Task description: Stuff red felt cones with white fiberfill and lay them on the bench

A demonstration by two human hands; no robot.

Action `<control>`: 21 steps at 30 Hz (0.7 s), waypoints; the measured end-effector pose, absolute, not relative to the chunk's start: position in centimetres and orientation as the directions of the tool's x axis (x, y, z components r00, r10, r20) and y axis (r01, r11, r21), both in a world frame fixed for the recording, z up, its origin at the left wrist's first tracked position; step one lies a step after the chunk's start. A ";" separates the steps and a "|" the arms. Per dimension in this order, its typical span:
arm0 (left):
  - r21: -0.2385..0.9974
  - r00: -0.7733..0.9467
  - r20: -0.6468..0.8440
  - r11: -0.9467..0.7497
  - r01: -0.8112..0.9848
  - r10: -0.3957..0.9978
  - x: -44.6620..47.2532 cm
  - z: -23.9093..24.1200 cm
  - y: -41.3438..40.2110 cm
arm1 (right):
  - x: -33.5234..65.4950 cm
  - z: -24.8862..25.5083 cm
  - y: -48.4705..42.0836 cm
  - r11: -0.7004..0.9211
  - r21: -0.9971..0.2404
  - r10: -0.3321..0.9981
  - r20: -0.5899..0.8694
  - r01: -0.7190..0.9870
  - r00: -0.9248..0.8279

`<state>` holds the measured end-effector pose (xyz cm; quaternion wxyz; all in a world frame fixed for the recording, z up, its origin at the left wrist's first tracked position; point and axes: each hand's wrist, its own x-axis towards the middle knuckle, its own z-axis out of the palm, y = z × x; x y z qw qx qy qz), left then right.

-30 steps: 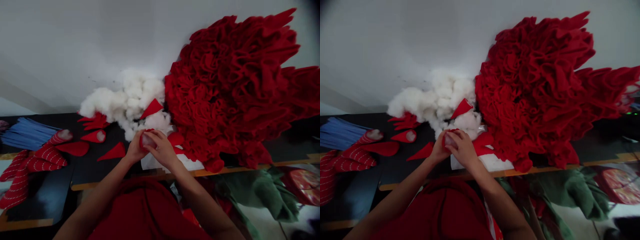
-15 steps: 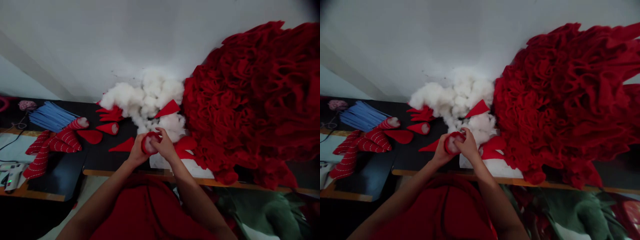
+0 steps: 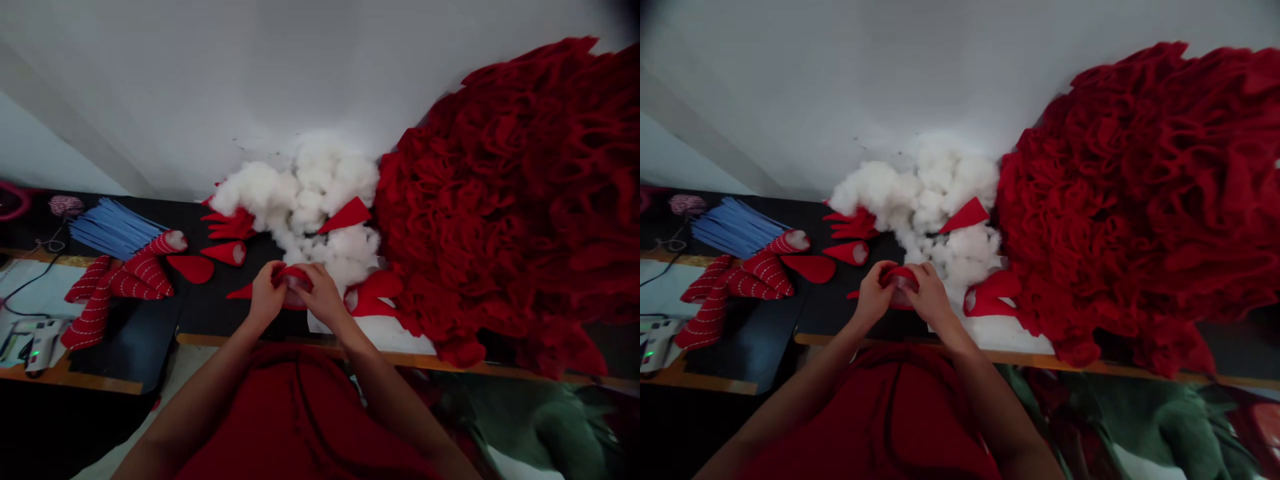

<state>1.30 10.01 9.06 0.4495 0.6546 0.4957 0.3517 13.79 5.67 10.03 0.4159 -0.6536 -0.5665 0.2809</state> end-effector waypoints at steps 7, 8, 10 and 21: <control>0.970 0.205 -0.025 -0.026 0.241 0.978 1.2 9.4 10.2 | 14.6 8.9 6.3 -0.107 -0.830 0.895 0.159 0.547 0.418; 0.980 0.198 -0.085 0.046 0.193 0.977 1.3 9.2 10.2 | 14.4 8.8 6.3 -0.101 -0.836 0.888 0.169 0.540 0.428; 0.979 0.201 -0.174 0.147 0.142 0.964 1.4 8.8 10.2 | 14.1 8.9 6.0 -0.062 -0.852 0.899 0.178 0.519 0.399; 0.900 0.286 -0.054 -0.078 0.430 0.957 0.8 9.0 10.1 | 14.6 8.1 5.3 -0.291 -0.849 0.888 -0.068 0.441 0.455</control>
